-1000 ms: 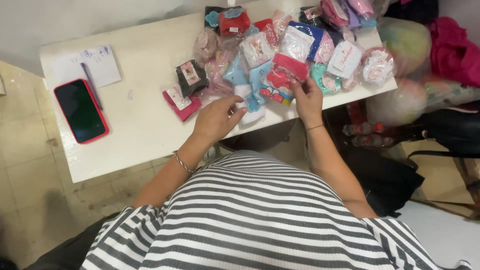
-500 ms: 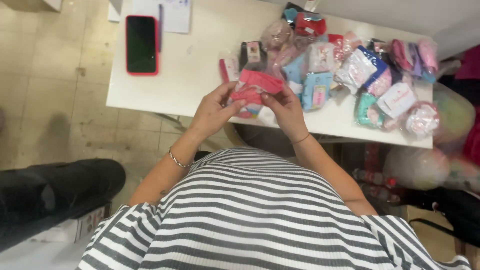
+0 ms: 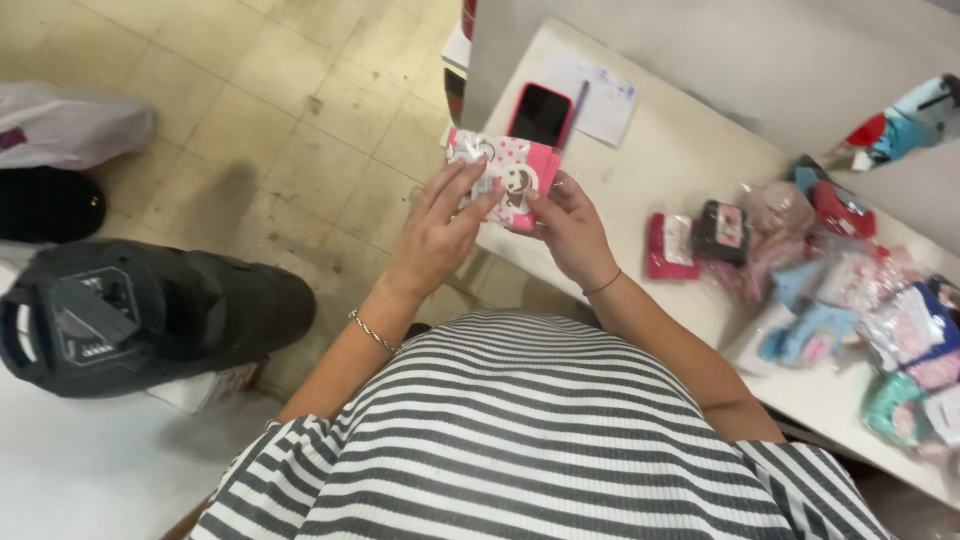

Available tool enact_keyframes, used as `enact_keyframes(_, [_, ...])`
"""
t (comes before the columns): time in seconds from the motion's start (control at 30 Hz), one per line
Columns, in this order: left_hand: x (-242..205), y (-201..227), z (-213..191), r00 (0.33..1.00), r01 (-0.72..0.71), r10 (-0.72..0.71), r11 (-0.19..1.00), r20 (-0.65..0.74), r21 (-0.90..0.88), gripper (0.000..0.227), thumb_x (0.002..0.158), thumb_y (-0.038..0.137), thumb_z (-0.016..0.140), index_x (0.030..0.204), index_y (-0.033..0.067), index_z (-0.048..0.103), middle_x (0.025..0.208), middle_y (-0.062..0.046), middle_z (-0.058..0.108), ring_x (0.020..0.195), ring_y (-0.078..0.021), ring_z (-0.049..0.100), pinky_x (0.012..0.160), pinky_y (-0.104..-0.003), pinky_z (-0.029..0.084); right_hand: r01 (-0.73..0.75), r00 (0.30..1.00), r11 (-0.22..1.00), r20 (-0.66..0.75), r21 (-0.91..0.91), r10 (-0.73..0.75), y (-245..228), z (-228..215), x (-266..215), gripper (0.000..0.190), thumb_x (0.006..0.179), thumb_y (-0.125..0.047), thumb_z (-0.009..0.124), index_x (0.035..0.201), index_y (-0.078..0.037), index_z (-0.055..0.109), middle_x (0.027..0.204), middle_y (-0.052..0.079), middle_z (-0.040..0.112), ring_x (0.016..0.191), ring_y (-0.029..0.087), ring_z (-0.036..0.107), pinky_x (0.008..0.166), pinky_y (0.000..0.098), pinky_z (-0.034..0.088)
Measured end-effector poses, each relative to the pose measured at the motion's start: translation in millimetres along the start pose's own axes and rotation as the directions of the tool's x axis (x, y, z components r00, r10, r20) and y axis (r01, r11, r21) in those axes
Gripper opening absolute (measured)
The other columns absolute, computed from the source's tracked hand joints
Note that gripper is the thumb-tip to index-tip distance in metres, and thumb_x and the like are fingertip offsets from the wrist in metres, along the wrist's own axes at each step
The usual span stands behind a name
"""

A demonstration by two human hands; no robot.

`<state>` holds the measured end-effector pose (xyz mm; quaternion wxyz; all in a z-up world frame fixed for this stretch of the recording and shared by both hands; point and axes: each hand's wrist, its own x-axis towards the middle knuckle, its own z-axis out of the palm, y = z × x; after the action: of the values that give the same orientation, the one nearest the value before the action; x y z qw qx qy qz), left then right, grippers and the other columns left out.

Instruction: Sorting small packaged items from a table into organized storage bins

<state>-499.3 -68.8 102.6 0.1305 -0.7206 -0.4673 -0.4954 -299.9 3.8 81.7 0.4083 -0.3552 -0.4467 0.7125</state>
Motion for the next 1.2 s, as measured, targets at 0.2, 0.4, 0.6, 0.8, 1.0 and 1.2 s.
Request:
enact_keyframes(0.2, [-4, -122, -76, 0.991, 0.121, -0.117, 0.991, 0.067, -0.053, 0.051, 0.090, 0.020, 0.081, 0.135, 0.0073, 0.063, 0.139, -0.018, 0.058, 0.127, -0.0400, 0.059, 0.109, -0.051, 0.048, 0.188, 0.979, 0.914, 0.139, -0.360, -0.147, 19, 123, 84, 0.027, 0.099, -0.013, 0.070, 0.126, -0.009, 0.067, 0.105, 0.010, 0.072, 0.098, 0.019, 0.071, 0.081, 0.0396, 0.064])
enact_keyframes(0.4, [-24, -231, -145, 0.793, 0.608, -0.585, 0.744, 0.168, -0.279, 0.048, 0.091, 0.029, 0.082, 0.131, 0.0095, 0.066, 0.114, -0.012, 0.075, 0.107, -0.0318, 0.072, 0.093, -0.047, 0.056, 0.254, 0.884, 0.658, 0.446, -0.709, 0.140, -1, 266, 144, 0.038, 0.094, -0.018, 0.074, 0.131, -0.015, 0.069, 0.104, 0.013, 0.078, 0.101, 0.031, 0.074, 0.089, 0.0425, 0.060])
enact_keyframes(0.6, [-43, -280, -211, 0.407, 0.816, -0.911, 0.329, 0.067, -0.475, 0.022, 0.093, 0.025, 0.081, 0.107, 0.0089, 0.078, 0.089, -0.010, 0.077, 0.084, -0.0140, 0.070, 0.080, -0.033, 0.059, 0.177, 0.877, 0.819, 0.465, -0.546, 0.120, 29, 352, 208, 0.047, 0.087, -0.023, 0.083, 0.128, -0.016, 0.063, 0.104, 0.008, 0.079, 0.104, 0.023, 0.075, 0.096, 0.0376, 0.056])
enact_keyframes(0.8, [-46, -316, -251, 0.302, 0.848, -0.950, 0.303, -0.074, -0.435, 0.018, 0.095, 0.029, 0.078, 0.104, 0.0128, 0.079, 0.081, -0.006, 0.074, 0.078, -0.0089, 0.063, 0.073, -0.031, 0.057, 0.276, 0.822, 0.879, 0.569, -0.388, -0.006, 78, 391, 262, 0.027, 0.099, -0.016, 0.071, 0.116, -0.011, 0.050, 0.086, 0.011, 0.074, 0.082, 0.018, 0.071, 0.081, 0.0320, 0.058])
enact_keyframes(1.0, [-43, -377, -241, 0.323, 0.888, -0.945, 0.322, -0.054, -0.327, 0.020, 0.097, 0.034, 0.074, 0.103, 0.0163, 0.079, 0.077, -0.006, 0.074, 0.074, -0.0111, 0.065, 0.068, -0.032, 0.055, 0.244, 0.803, 0.916, 0.596, -0.320, -0.006, 84, 413, 321, 0.026, 0.105, -0.018, 0.061, 0.127, -0.010, 0.049, 0.072, 0.007, 0.071, 0.068, 0.012, 0.064, 0.069, 0.0256, 0.054])
enact_keyframes(1.2, [1, -503, -207, 0.309, 0.881, -0.950, 0.301, -0.038, -0.365, 0.022, 0.099, 0.034, 0.072, 0.103, 0.0139, 0.077, 0.078, -0.008, 0.071, 0.075, -0.0133, 0.060, 0.068, -0.034, 0.054, 0.354, 0.741, 0.919, 0.652, -0.173, -0.163, 80, 429, 439, 0.011, 0.104, -0.006, 0.057, 0.115, -0.005, 0.058, 0.078, 0.014, 0.074, 0.074, 0.021, 0.072, 0.076, 0.0360, 0.060])
